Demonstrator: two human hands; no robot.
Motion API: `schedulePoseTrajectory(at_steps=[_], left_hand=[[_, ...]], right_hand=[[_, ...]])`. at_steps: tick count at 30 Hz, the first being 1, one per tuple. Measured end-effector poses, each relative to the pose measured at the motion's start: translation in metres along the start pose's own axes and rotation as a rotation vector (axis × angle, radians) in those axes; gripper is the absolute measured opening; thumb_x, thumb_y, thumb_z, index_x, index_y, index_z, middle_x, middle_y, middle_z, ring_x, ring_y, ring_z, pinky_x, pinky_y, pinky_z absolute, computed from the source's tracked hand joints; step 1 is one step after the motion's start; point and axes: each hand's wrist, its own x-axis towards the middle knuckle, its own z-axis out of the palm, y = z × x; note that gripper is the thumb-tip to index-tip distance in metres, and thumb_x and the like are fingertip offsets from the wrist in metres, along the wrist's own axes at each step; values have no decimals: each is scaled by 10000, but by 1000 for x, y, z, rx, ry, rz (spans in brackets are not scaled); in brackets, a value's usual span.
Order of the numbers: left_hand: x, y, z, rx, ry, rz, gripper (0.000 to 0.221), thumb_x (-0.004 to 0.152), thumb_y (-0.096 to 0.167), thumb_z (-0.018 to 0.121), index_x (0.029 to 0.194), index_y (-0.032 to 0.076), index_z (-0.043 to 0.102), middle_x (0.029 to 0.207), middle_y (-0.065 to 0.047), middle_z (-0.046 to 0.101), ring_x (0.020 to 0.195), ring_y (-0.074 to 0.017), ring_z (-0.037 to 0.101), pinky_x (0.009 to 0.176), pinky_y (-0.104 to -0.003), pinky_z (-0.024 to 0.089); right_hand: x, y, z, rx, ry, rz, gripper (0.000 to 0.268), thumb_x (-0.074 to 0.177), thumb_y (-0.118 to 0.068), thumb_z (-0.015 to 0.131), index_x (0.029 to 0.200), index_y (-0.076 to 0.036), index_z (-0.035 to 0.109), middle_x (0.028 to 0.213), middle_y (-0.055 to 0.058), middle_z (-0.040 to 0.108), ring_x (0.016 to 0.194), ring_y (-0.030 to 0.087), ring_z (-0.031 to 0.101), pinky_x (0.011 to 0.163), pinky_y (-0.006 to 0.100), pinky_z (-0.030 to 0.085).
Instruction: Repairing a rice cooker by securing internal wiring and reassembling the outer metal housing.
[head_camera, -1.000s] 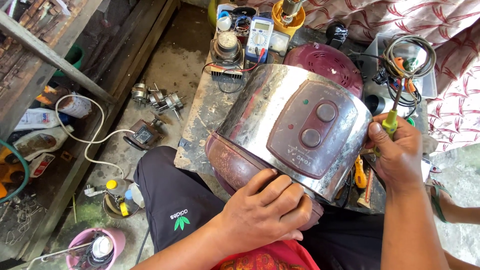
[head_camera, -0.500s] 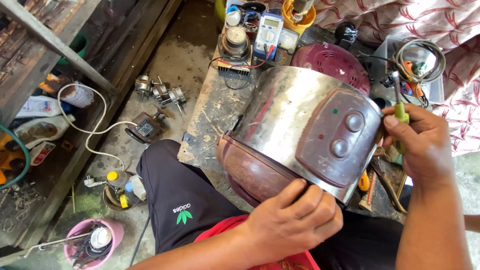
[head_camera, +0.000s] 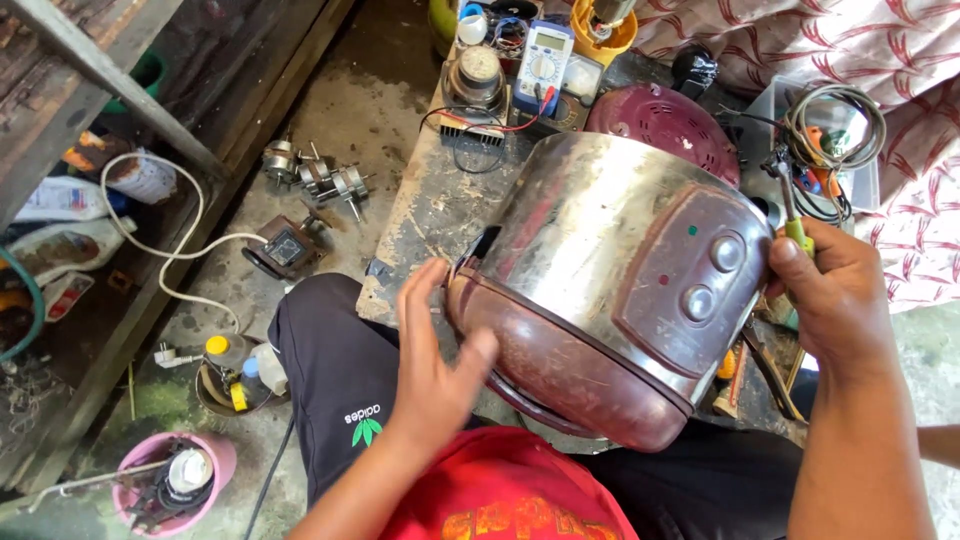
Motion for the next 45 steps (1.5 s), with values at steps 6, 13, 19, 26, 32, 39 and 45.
schedulePoseTrajectory(at_steps=[6,13,19,26,32,39,45], left_hand=[[17,-16,3,-233,-36,-368,425,918,351,626,1292,151,608,1283,-43,493,1234,-168,538,1056,-326,420],[25,-3,9,-222,-33,-373,275,847,243,704,1114,176,694,1236,-25,574,1175,-163,577,1034,-320,431],[19,13,11,-172,-76,-309,267,868,249,725,1113,154,677,1226,-34,551,1187,-166,584,1036,-312,443],[11,23,20,-149,-55,-245,273,852,249,730,1093,132,677,1246,-75,565,1230,-191,578,1051,-337,442],[8,32,22,-122,-103,-268,290,835,234,699,1097,136,624,1293,-77,583,1205,-177,601,1016,-326,439],[6,33,24,-99,-101,-204,285,837,232,704,1087,125,619,1223,-68,587,1164,-181,594,988,-323,444],[5,33,27,-104,-103,-196,286,840,228,702,1091,117,620,1216,-81,581,1191,-183,586,997,-323,440]], right_hand=[[-9,5,-5,-12,1,-26,432,1044,-460,616,922,-47,584,731,46,525,661,132,518,634,240,411],[-21,20,-10,85,29,-7,439,1003,-521,642,903,-98,576,702,15,529,635,92,499,609,210,338],[-31,31,-12,210,50,-21,439,977,-546,675,945,-117,593,790,-51,489,682,57,469,596,190,399],[-43,43,-15,308,64,-28,415,988,-515,676,955,-113,580,759,-41,476,674,61,421,628,207,317],[-49,49,-16,371,97,-12,424,975,-512,704,1052,-103,625,840,-74,525,750,56,475,686,211,368],[-51,47,-14,352,103,-32,410,964,-527,694,950,-129,593,787,-92,464,710,43,401,633,205,311],[-53,52,-16,326,114,-36,423,974,-532,671,974,-114,603,748,-90,427,642,38,347,568,212,259]])
